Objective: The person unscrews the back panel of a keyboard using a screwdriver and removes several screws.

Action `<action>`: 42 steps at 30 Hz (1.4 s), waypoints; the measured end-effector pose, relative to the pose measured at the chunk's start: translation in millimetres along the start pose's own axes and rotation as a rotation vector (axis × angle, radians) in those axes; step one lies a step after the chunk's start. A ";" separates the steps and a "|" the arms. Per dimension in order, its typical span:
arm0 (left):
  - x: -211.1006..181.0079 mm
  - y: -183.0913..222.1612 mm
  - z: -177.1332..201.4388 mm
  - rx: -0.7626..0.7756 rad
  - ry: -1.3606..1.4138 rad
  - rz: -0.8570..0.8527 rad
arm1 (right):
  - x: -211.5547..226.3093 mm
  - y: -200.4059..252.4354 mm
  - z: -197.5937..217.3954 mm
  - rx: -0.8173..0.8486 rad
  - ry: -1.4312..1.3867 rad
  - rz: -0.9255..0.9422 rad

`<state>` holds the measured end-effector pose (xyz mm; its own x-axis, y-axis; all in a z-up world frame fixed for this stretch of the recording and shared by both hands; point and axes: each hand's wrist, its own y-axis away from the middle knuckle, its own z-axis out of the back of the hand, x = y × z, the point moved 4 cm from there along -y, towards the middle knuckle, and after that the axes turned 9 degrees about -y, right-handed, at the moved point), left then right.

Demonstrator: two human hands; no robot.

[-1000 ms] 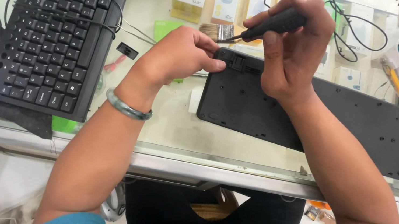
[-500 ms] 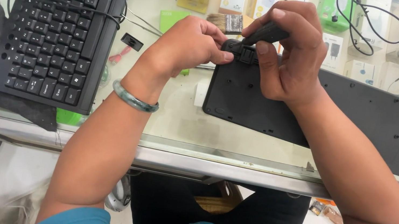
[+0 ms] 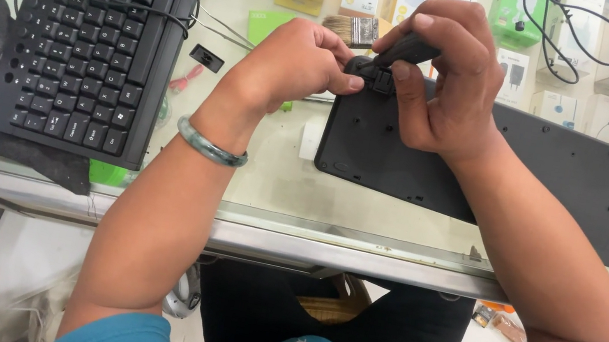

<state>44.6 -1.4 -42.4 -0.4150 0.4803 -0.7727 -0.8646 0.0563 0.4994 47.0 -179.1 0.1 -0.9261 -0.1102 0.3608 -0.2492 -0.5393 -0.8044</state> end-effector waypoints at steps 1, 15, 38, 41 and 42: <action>-1.4 1.5 0.6 0.000 0.001 0.000 | 0.6 -1.9 2.1 0.001 0.000 -0.001; -1.4 5.5 1.4 -0.003 -0.007 0.019 | 25.6 -24.2 -3.4 0.241 0.153 -0.059; -6.2 12.7 2.8 -0.016 -0.138 0.073 | 33.0 -44.5 9.8 0.612 0.675 -0.447; -2.8 8.0 0.9 -0.021 -0.143 0.043 | 32.9 -53.9 4.4 0.781 0.872 -0.379; -2.2 6.8 0.6 -0.023 -0.158 0.028 | 33.3 -58.4 2.2 0.876 1.027 -0.373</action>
<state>39.8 -1.5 -37.0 -0.3908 0.6129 -0.6868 -0.8603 0.0221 0.5093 31.3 -153.1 60.1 -0.7315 0.6005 -0.3229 -0.6206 -0.7826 -0.0492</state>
